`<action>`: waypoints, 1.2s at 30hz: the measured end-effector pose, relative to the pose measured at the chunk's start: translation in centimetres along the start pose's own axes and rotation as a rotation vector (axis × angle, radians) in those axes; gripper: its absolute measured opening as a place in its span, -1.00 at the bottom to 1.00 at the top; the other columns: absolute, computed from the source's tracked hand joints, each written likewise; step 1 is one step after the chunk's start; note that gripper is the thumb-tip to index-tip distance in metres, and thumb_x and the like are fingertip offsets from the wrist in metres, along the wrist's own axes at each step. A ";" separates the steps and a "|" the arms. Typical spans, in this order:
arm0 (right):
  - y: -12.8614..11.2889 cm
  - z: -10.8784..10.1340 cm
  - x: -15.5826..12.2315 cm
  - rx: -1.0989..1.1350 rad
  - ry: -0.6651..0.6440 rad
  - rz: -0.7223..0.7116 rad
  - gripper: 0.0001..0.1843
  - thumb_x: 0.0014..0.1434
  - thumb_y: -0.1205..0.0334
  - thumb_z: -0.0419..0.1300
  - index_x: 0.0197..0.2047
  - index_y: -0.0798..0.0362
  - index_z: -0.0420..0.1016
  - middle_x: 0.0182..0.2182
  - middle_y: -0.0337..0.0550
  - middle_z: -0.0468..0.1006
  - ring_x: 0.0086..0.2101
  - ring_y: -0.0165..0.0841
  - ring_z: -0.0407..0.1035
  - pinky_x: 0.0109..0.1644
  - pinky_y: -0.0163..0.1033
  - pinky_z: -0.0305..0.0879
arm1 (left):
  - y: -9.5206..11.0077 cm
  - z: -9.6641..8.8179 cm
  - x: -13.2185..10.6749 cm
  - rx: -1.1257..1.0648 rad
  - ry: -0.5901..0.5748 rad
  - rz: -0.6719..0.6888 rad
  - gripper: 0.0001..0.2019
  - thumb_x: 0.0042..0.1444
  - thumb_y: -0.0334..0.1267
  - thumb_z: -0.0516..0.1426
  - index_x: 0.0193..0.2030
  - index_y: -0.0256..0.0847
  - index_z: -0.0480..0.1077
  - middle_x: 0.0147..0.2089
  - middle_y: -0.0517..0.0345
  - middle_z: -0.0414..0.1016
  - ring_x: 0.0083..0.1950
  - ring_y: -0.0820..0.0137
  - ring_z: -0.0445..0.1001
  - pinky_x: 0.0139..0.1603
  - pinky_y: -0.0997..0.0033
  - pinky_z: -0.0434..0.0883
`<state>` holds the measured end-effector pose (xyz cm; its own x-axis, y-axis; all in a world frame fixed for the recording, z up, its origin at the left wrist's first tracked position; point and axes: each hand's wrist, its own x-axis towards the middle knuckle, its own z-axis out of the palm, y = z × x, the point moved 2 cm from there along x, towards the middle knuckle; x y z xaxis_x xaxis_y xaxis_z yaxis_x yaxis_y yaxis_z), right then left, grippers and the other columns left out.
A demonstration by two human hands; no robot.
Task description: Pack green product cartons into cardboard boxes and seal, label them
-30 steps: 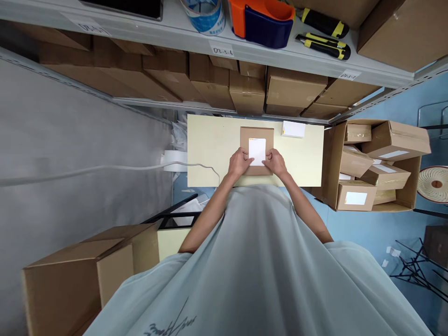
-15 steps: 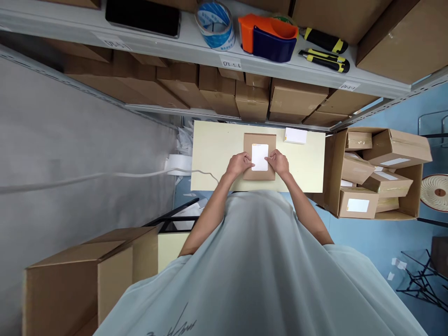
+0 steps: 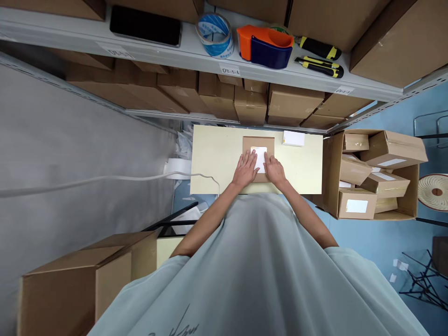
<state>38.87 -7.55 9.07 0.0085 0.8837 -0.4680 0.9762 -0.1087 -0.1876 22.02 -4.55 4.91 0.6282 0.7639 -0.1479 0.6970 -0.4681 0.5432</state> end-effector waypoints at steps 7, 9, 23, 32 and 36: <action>1.2 3.4 -4.8 -0.013 0.101 -0.183 -0.32 0.55 0.46 -0.08 0.66 0.17 0.22 0.39 0.32 0.43 0.31 0.00 0.31 0.41 0.05 0.34 | -2.0 1.2 -4.2 -0.051 0.007 0.005 -0.42 0.59 -0.19 -0.11 0.66 -0.22 0.25 0.75 -0.12 0.10 0.82 0.07 -0.14 0.76 -0.26 0.02; 1.7 3.9 -5.8 -0.001 0.117 -0.220 -0.32 0.53 0.48 -0.07 0.65 0.14 0.26 0.46 0.27 0.38 0.37 -0.01 0.27 0.45 0.03 0.33 | -2.2 1.4 -5.2 -0.078 -0.003 0.028 -0.44 0.58 -0.28 -0.12 0.61 -0.15 0.33 0.72 -0.06 0.19 0.81 0.12 -0.08 0.74 -0.19 0.15; 2.9 -3.2 4.0 0.212 -0.167 0.036 0.07 0.52 -0.03 0.31 0.79 -0.05 -0.26 0.15 0.13 0.73 0.13 0.04 0.61 0.11 -0.08 0.49 | -1.5 -3.1 3.1 0.064 -0.108 -0.220 -0.23 0.46 0.06 0.22 0.72 0.01 0.16 0.81 -0.03 -0.11 0.51 -0.12 0.44 0.41 -0.11 0.55; 1.5 -0.8 1.2 0.059 -0.058 -0.161 -0.29 0.67 0.14 -0.02 0.74 0.18 0.00 0.32 0.32 0.54 0.30 -0.01 0.38 0.33 -0.01 0.39 | 0.4 -2.1 3.5 0.123 -0.009 -0.280 -0.36 0.55 -0.08 0.03 0.70 -0.09 0.20 0.82 -0.05 -0.15 0.48 -0.16 0.44 0.43 -0.21 0.48; 2.0 1.6 -1.5 0.038 0.020 -0.241 -0.35 0.66 0.15 0.00 0.69 0.12 0.16 0.25 0.28 0.50 0.25 0.01 0.31 0.34 0.05 0.38 | 1.8 -0.3 -1.3 0.109 0.008 -0.243 -0.44 0.57 -0.19 -0.02 0.64 -0.11 0.31 0.78 -0.13 0.00 0.58 -0.13 0.32 0.49 -0.26 0.40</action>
<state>40.45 -9.82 8.03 -0.2187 0.8949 -0.3890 0.9419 0.0894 -0.3238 22.36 -6.22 6.37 0.4357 0.8628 -0.2562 0.8603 -0.3155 0.4004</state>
